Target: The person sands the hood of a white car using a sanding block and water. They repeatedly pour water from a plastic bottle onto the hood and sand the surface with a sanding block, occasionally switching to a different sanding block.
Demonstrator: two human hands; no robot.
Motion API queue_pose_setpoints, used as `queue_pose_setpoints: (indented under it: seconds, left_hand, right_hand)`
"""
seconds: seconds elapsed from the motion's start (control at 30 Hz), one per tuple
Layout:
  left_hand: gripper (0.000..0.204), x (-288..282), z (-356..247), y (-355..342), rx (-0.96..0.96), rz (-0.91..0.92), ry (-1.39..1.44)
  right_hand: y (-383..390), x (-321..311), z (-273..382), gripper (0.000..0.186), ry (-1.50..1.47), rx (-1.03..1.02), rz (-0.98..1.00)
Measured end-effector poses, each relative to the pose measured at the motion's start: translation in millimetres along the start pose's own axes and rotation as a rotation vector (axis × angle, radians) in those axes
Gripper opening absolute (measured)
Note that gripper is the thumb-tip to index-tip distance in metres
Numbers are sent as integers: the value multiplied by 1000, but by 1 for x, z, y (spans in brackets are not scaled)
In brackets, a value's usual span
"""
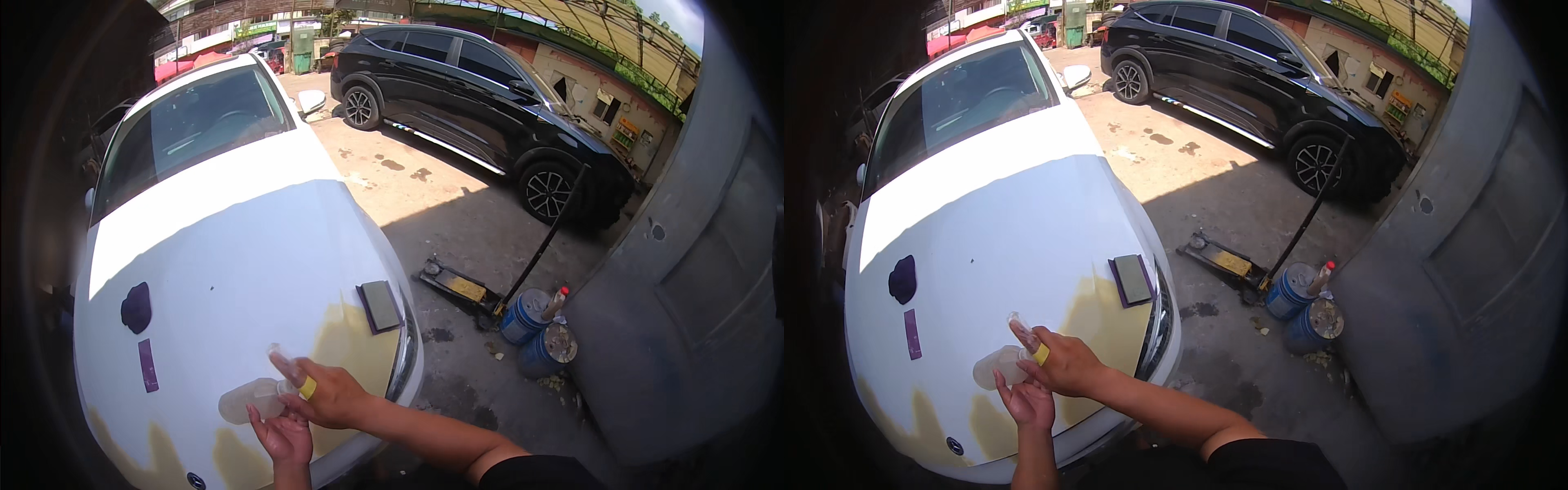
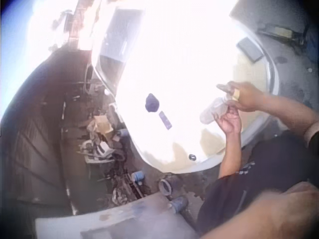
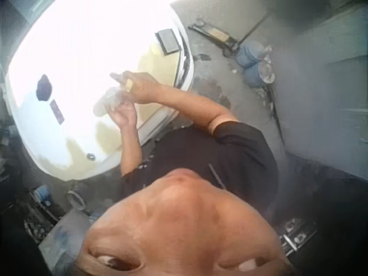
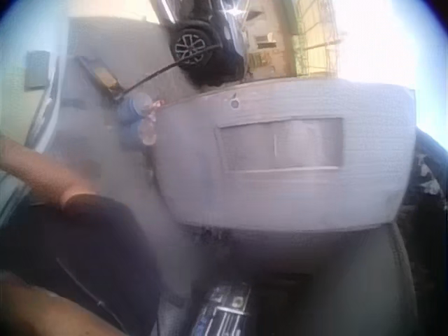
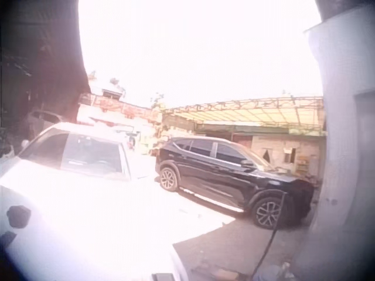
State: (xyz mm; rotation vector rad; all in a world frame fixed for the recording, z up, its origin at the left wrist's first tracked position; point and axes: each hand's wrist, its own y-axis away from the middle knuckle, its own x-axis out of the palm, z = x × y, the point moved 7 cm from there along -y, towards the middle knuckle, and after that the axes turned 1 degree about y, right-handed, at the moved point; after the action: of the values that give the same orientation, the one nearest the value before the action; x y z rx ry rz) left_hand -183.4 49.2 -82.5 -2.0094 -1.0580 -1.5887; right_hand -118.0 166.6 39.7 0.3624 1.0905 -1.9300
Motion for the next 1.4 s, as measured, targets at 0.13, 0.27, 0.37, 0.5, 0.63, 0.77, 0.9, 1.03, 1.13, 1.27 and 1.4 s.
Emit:
queue_pose_setpoints:
  seconds: [0.13,0.27,0.37,0.5,0.63,0.77,0.9,1.03,1.13,1.27,1.4]
  left_hand:
    - [62,16,54,54,-155,65,86]
    - [68,21,85,105,-243,-19,105]
    - [73,9,104,147,-385,98,-137]
    - [89,-29,124,193,-554,-109,-476]
    - [50,-82,67,216,-2,-4,-1323]
    - [44,-75,22,274,253,-314,-1726]
    - [96,-84,-15,310,785,95,-2044]
    - [77,-57,-53,364,683,-29,-1756]
    - [69,-86,-115,412,627,-354,-1956]
    - [74,-122,-210,532,594,-608,-1541]
    - [74,-223,-285,633,700,-1018,-1704]
  right_hand:
    - [49,-8,18,62,66,70,71]
    - [103,-7,24,52,-33,190,113]
    - [133,-20,42,46,-36,211,96]
    - [167,-42,59,42,106,74,-61]
    - [183,-37,75,44,168,84,47]
    - [196,-21,118,42,118,38,163]
    - [207,34,191,47,57,-174,311]
    - [222,103,269,53,9,-268,459]
    - [235,164,336,52,-39,-351,485]
    - [258,237,455,52,63,-395,566]
    - [282,306,551,55,-26,-457,578]
